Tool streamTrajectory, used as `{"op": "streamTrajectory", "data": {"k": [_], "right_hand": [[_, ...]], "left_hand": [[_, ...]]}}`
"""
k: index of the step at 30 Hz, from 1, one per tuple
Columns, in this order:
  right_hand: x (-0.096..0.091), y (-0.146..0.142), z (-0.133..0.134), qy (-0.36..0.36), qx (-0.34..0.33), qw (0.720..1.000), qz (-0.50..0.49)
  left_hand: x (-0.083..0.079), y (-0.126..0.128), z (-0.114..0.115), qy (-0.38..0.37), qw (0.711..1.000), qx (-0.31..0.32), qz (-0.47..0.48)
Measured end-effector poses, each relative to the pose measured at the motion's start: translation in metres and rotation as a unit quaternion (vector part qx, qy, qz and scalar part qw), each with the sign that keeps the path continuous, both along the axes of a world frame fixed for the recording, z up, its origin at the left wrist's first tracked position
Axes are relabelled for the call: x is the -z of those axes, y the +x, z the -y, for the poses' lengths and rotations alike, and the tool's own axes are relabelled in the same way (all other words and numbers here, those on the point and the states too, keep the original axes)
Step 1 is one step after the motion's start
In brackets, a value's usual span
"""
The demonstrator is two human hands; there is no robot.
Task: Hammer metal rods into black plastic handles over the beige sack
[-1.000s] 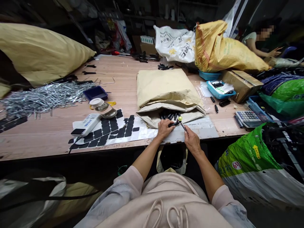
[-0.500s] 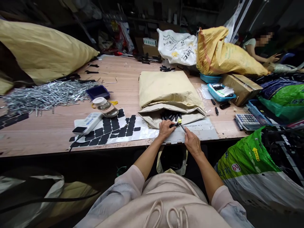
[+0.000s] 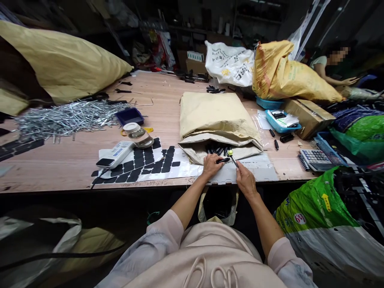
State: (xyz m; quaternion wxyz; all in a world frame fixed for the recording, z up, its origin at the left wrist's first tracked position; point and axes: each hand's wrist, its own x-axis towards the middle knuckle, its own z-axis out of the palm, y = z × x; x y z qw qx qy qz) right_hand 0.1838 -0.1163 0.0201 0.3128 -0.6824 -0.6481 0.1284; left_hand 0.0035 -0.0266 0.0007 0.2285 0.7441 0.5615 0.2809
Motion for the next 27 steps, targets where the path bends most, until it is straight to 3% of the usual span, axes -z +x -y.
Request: {"op": "streamTrajectory", "data": {"k": [4,9,11,14,17,20,23,27], "right_hand": [[0.005,0.023,-0.026,-0.017,0.073,0.996,-0.053],[0.018,0.039,-0.045,-0.009,0.08,0.991,-0.106],[0.02,0.04,-0.046,-0.014,0.078,0.992,-0.101],[0.021,0.039,-0.044,-0.003,0.077,0.992,-0.095],[0.022,0.039,-0.042,0.027,0.076,0.991,-0.104],[0.023,0.039,-0.041,0.032,0.075,0.991,-0.11],[0.023,0.038,-0.04,0.024,0.079,0.99,-0.117],[0.022,0.037,-0.039,0.025,0.084,0.987,-0.135]], "left_hand": [[0.002,-0.001,-0.001,0.003,1.0,0.0,0.0],[-0.007,-0.005,0.004,0.015,1.0,0.025,0.002],[-0.013,-0.009,0.02,0.036,0.997,0.062,0.006],[-0.016,-0.018,0.062,0.069,0.988,0.136,0.015],[-0.01,-0.026,0.107,0.063,0.982,0.179,0.004],[-0.002,-0.028,0.129,0.052,0.979,0.199,-0.006],[-0.006,-0.023,0.112,0.073,0.986,0.148,0.024],[-0.028,-0.019,0.041,0.064,0.994,-0.08,0.042]]}}
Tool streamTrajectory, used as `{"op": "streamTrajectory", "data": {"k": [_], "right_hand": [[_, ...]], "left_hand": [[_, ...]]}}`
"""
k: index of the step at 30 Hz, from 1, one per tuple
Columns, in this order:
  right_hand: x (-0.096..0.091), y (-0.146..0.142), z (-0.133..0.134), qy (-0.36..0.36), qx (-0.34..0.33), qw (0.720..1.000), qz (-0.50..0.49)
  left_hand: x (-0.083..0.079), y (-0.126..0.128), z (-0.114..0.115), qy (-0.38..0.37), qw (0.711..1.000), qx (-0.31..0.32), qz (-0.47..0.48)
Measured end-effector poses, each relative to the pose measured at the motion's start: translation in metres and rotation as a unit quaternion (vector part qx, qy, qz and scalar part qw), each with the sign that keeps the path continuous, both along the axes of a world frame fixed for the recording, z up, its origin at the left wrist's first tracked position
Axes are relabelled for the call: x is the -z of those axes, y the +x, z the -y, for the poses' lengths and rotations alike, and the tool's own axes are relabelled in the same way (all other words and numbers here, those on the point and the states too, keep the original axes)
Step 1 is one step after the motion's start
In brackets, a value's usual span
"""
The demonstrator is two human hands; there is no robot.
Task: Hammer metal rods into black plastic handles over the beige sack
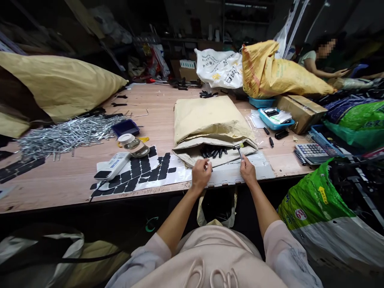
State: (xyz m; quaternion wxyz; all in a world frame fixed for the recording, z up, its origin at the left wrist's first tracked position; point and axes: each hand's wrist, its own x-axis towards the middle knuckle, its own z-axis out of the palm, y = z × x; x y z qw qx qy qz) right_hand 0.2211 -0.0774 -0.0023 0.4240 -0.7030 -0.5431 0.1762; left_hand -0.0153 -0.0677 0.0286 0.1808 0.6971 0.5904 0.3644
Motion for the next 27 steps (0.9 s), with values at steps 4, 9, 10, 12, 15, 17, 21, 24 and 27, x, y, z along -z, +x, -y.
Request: {"op": "streamTrajectory", "data": {"k": [4,9,10,12,15,17,21,24,27], "right_hand": [[-0.001,0.0,0.0,0.006,-0.005,1.0,-0.005],[0.0,0.0,0.0,0.013,0.0,1.0,0.001],[0.0,0.0,0.0,0.015,0.001,1.0,0.002],[0.001,0.001,0.0,0.014,0.003,1.0,0.0],[0.001,0.0,0.0,0.005,0.005,1.0,-0.006],[0.0,0.0,0.0,-0.004,0.006,1.0,-0.009],[-0.002,-0.002,0.002,-0.009,0.006,1.0,-0.008],[-0.006,-0.003,0.007,0.001,-0.004,1.0,0.0],[-0.01,-0.005,0.015,0.017,-0.019,1.0,0.012]], "left_hand": [[-0.012,-0.002,-0.066,-0.119,0.981,-0.137,-0.071],[-0.008,-0.005,-0.085,-0.208,0.96,-0.141,-0.122],[-0.008,-0.007,-0.083,-0.212,0.96,-0.136,-0.127],[-0.011,-0.012,-0.074,-0.206,0.96,-0.131,-0.135],[-0.016,-0.016,-0.055,-0.138,0.974,-0.117,-0.135],[-0.016,-0.011,-0.043,-0.082,0.988,-0.058,-0.121],[0.0,0.014,-0.033,-0.048,0.99,0.08,-0.108],[0.018,0.028,-0.039,-0.038,0.989,0.094,-0.111],[0.031,0.029,-0.046,-0.044,0.993,0.081,-0.069]]}}
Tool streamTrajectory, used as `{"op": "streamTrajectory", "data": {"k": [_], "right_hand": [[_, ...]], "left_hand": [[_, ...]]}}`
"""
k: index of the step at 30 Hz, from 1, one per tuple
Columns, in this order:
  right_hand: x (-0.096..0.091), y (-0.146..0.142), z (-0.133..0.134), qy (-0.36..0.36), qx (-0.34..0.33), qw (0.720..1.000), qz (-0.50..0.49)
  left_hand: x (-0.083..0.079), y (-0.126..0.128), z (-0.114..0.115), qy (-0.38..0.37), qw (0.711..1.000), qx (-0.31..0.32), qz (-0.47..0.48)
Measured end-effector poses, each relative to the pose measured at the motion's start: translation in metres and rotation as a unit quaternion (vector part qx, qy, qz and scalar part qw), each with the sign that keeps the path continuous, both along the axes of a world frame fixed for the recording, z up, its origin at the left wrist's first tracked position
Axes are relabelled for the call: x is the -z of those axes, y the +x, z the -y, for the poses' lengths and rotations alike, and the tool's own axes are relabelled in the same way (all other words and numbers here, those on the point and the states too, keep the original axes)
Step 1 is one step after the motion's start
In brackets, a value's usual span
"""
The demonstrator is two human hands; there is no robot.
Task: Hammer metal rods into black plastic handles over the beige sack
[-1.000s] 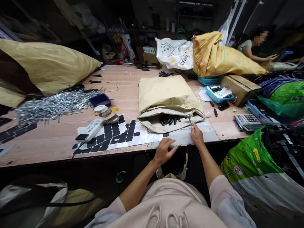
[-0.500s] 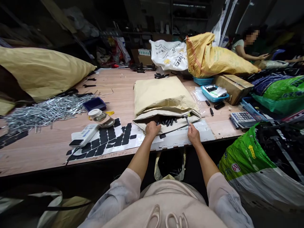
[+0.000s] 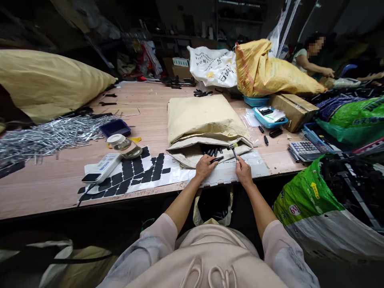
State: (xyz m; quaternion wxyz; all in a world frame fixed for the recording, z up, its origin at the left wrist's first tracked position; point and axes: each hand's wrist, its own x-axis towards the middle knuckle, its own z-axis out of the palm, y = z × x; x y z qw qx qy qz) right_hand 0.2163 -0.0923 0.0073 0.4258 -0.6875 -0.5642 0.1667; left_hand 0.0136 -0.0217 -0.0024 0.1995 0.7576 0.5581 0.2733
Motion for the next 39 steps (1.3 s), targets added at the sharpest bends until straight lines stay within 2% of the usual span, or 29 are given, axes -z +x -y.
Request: {"op": "streamTrajectory", "data": {"k": [4,11,16,22,29,34,39], "right_hand": [[-0.005,-0.006,0.011,0.024,-0.023,0.999,0.028],[-0.011,-0.02,0.02,0.029,-0.098,0.989,0.104],[-0.014,-0.025,0.021,0.017,-0.09,0.982,0.166],[-0.013,-0.032,0.022,-0.033,-0.081,0.966,0.245],[-0.019,-0.04,0.023,-0.002,-0.094,0.967,0.236],[-0.016,-0.044,0.026,-0.035,-0.1,0.961,0.254],[-0.013,-0.035,0.014,-0.01,-0.086,0.98,0.18]], "left_hand": [[0.005,-0.004,-0.003,-0.018,0.998,-0.008,0.061],[0.002,-0.003,-0.007,-0.012,1.0,-0.001,0.022],[-0.001,-0.006,-0.011,-0.001,0.999,0.037,-0.009],[0.0,-0.006,-0.008,0.013,0.999,0.036,-0.013],[-0.001,-0.006,-0.009,-0.021,0.999,0.027,0.025],[-0.004,-0.006,-0.011,-0.056,0.997,0.011,0.054],[-0.005,-0.007,-0.009,-0.054,0.996,0.01,0.064]]}}
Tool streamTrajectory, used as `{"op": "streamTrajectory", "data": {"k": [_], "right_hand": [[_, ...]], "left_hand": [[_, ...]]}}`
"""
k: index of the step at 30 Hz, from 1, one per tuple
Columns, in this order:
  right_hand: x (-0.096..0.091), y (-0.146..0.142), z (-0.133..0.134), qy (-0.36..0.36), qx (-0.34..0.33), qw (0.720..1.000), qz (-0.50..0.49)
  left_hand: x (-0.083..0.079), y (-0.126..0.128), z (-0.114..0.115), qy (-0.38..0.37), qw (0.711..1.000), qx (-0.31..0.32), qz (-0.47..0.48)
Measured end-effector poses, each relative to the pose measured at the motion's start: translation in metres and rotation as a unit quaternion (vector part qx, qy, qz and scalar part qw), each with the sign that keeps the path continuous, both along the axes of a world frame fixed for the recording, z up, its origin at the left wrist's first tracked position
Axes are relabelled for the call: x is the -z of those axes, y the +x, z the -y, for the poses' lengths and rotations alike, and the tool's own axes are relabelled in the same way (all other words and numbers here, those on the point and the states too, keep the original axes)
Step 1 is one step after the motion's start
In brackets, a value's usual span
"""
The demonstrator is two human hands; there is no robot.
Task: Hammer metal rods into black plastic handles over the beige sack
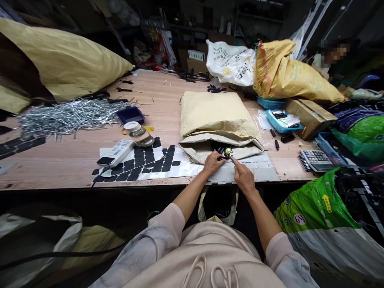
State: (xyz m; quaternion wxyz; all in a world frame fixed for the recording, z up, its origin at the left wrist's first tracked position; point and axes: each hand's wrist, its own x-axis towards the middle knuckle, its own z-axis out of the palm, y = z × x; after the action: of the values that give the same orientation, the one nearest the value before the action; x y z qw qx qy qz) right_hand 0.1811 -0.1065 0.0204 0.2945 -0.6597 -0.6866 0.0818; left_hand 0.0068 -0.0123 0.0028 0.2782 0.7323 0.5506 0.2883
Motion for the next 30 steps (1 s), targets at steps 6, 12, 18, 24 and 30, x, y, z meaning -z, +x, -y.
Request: {"op": "streamTrajectory", "data": {"k": [6,12,18,24,30], "right_hand": [[0.007,0.019,-0.024,-0.018,0.082,0.972,-0.219],[0.009,0.031,-0.03,-0.079,0.099,0.888,-0.443],[0.011,0.033,-0.029,-0.073,0.069,0.883,-0.458],[0.013,0.031,-0.027,-0.068,0.068,0.883,-0.46],[0.016,0.031,-0.028,-0.068,0.07,0.883,-0.459]], "left_hand": [[0.002,0.0,-0.002,0.003,1.0,-0.007,0.002],[-0.009,-0.008,0.019,0.052,0.997,0.048,0.021],[-0.004,-0.024,0.112,0.117,0.981,0.155,-0.022],[0.001,-0.015,0.121,0.127,0.981,0.142,-0.036],[-0.015,0.009,0.025,0.128,0.989,-0.042,-0.067]]}}
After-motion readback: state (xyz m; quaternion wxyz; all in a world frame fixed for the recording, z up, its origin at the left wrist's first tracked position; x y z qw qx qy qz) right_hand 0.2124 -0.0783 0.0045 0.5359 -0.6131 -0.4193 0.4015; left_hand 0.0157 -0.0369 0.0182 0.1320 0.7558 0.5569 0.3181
